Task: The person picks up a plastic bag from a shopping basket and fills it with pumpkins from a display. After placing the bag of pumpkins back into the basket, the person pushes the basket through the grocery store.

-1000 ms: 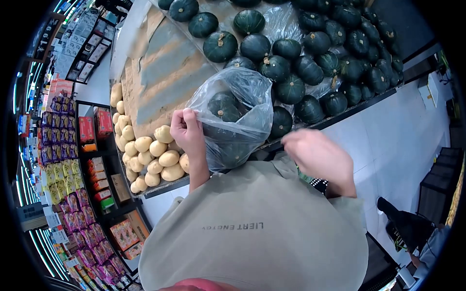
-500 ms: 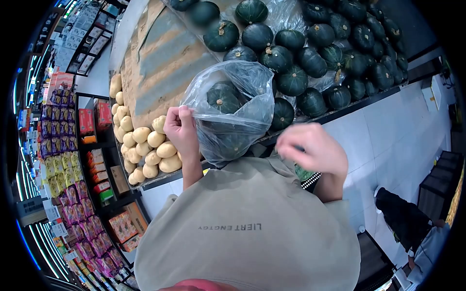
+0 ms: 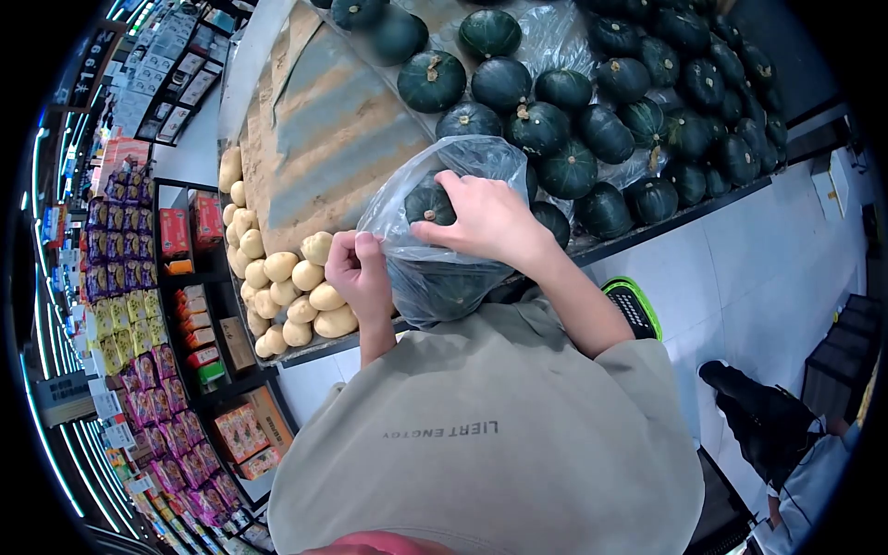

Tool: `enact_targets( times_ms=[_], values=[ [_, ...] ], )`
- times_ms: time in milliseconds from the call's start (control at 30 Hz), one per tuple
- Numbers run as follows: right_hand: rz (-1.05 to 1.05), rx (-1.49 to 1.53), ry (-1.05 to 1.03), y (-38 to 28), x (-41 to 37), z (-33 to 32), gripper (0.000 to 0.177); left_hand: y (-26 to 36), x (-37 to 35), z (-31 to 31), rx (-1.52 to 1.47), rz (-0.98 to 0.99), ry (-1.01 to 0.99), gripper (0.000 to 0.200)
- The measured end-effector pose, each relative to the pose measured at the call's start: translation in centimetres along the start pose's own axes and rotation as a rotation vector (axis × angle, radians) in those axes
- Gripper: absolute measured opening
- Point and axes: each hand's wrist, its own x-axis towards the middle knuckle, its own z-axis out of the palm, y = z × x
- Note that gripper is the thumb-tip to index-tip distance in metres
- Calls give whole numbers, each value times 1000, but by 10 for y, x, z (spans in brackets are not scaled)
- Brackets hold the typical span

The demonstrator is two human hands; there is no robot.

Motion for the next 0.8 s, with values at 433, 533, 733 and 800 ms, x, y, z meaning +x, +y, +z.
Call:
enact_targets(
  times_ms=[433,533,733,800],
  values=[
    [-193,-18,35,-4,-7,24,87,8,1,8,10,113,-1,24],
    [-190,28,98,0,-7,29,87,2,-1,7,-59,70,32,23],
    [-114,102,146,-4,-17,18,92,2,-11,4,-26,80,84,22],
    [-83,107,155,-5,-19,2,93,2,-8,3,-58,79,115,22]
  ],
)
